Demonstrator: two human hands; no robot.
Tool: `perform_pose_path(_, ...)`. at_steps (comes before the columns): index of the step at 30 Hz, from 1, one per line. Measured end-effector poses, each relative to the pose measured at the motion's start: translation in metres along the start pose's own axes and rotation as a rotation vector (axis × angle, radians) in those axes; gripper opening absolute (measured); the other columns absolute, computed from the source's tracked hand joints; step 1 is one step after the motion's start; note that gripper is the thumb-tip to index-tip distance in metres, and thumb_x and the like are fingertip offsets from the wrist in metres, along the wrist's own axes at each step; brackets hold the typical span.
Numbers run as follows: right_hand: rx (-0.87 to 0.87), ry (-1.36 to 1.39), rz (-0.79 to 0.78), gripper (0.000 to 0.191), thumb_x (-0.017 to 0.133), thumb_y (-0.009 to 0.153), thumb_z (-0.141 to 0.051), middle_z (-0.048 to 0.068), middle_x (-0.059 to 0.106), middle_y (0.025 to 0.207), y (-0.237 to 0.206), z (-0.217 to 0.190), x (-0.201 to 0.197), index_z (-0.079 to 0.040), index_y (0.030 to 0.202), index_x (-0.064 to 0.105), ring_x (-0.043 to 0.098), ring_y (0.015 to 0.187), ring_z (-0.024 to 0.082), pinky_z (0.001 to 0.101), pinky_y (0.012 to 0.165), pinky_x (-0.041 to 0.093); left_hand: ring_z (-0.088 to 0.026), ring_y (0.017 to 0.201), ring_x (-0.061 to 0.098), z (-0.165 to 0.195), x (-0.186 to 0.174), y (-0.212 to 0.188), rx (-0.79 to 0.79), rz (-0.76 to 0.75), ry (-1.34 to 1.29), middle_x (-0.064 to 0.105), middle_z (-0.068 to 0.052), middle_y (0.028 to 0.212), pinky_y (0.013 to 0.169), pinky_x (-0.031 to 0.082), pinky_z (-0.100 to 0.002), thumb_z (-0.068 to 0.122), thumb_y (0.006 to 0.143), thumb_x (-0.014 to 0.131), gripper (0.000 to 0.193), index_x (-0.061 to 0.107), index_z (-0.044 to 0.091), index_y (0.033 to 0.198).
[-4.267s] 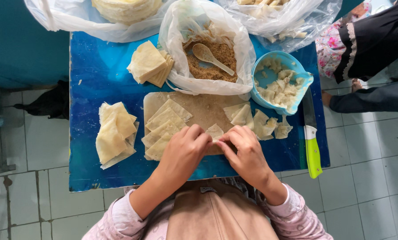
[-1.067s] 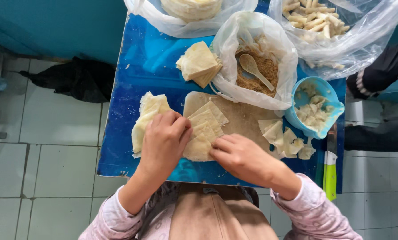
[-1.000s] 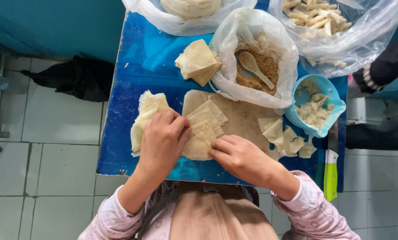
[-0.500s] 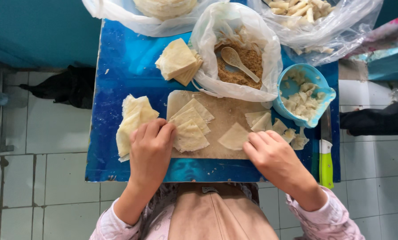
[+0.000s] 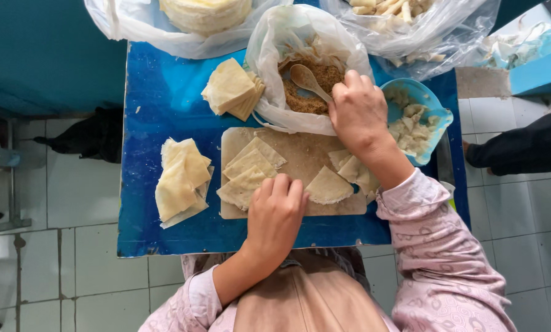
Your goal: The person sits at a blue table and folds triangular pastry wrappers. They spoon a brown filling from a plastic bag onto a wrapper, fold the wrapper over the filling, press the edges closed, and set the folded pastry aside, repeating this with more wrappers.
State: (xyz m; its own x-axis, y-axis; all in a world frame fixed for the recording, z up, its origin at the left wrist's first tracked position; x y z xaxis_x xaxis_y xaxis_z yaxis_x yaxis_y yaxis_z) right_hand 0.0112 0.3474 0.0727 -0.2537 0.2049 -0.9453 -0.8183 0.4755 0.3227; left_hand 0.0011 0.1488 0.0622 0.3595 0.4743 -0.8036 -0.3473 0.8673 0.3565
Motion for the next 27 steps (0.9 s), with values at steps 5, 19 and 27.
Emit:
perform_pose_path(5,0.11,0.16,-0.014,0.008,0.069,0.092,-0.011,0.015,0.066,0.092,-0.003,0.01,0.001,-0.004,0.09,0.065,0.063,0.09,0.037,0.048,0.08,0.05,-0.027,0.089,0.057,0.004,0.013,0.002,0.01,-0.101,0.019,0.054,-0.008,0.091,0.079,0.047,-0.039,0.012,0.089,0.066,0.009,0.057,0.01,0.088)
perform_pose_path(19,0.399,0.831,0.034,0.013,0.061,0.1,-0.001,0.004,0.071,0.08,-0.011,0.051,-0.006,0.0,0.105,0.073,0.064,0.07,0.005,0.0232,0.063,0.05,-0.03,0.089,0.058,0.009,0.016,0.006,0.009,-0.155,-0.091,0.056,-0.011,0.091,0.08,0.049,-0.04,0.007,0.088,0.065,0.01,0.056,0.008,0.091)
perform_pose_path(27,0.464,0.955,-0.022,0.015,0.059,0.101,-0.001,0.003,0.072,0.086,-0.046,0.071,-0.002,0.0,0.106,0.073,0.067,0.079,0.005,0.0212,0.071,0.052,-0.037,0.091,0.062,-0.01,0.005,0.008,-0.114,-0.144,-0.368,0.06,-0.017,0.096,0.079,0.05,-0.045,0.004,0.091,0.063,0.016,0.054,0.002,0.104)
Point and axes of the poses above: each hand's wrist, its own y-axis towards the middle knuckle, its own x-axis out of the palm, z = x × y, the point moved 10 cm from there along y, towards the middle knuckle
